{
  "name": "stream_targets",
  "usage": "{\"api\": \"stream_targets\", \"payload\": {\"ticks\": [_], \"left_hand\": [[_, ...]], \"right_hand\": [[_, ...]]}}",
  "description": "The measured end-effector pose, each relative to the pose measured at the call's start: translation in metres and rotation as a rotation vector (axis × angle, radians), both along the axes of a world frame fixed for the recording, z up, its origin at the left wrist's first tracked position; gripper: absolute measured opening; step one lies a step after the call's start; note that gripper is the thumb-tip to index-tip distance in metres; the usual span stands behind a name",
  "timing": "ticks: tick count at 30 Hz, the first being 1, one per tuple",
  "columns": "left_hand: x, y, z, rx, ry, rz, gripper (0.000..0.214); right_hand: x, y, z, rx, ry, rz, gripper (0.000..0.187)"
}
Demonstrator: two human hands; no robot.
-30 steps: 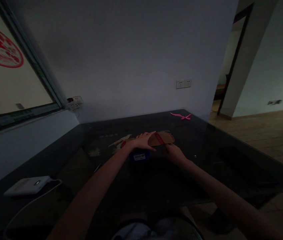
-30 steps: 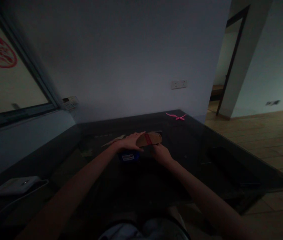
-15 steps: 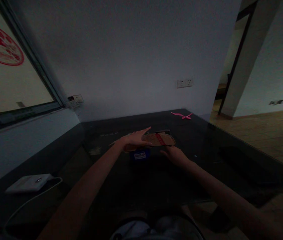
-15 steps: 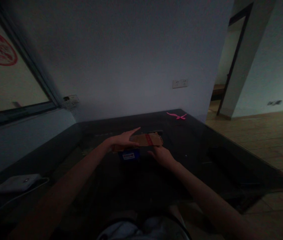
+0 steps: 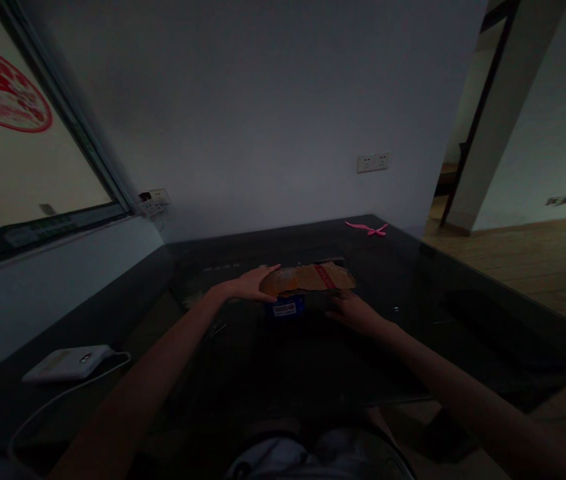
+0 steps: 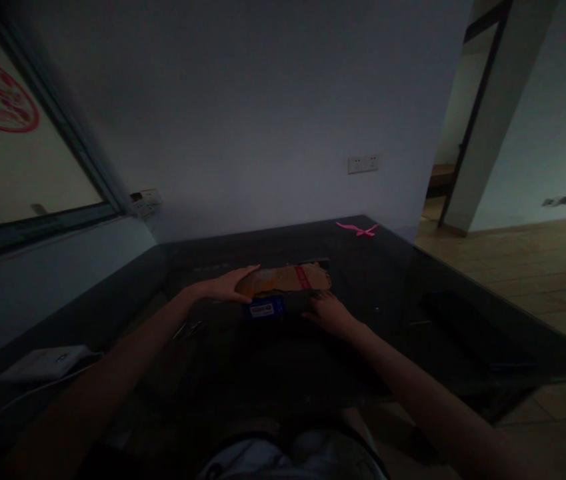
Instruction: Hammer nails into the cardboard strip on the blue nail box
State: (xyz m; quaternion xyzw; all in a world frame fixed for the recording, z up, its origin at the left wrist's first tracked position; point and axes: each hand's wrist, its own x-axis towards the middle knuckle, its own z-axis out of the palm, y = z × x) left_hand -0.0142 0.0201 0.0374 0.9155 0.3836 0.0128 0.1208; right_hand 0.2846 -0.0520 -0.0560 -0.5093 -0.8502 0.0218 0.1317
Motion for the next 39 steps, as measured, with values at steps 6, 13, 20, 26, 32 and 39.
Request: {"api": "stream_targets", "payload": {"ticks": [6,13,20,26,32,39], "left_hand": [[-0.005,-0.001,-0.003,0.061,-0.046,0.015,0.093],[-0.046,-0.022,-0.014,0.296,-0.508,0.282,0.056],[-0.123,-0.041,-0.084,0.295,-0.418,0.569,0.043],[-0.141,-0.065,-0.116,0.234,-0.190,0.481,0.056],[-0.135,-0.071,-0.117,0.174,-0.024,0.372,0.053],[-0.121,-0.084,-0.117,0.149,-0.027,0.310,0.053]], "right_hand": [[-0.002,-0.005,0.004,-0.072,-0.062,-0.137,0.042],[0.000,-0.007,0.008,-0.050,-0.108,-0.228,0.033],[0.011,-0.004,0.012,0.019,-0.167,-0.383,0.034],[0.024,0.000,0.017,-0.178,-0.187,-0.440,0.039],[0.028,-0.011,0.030,-0.237,-0.243,-0.452,0.040],[0.034,-0.030,0.029,-0.249,-0.223,-0.481,0.039]]}}
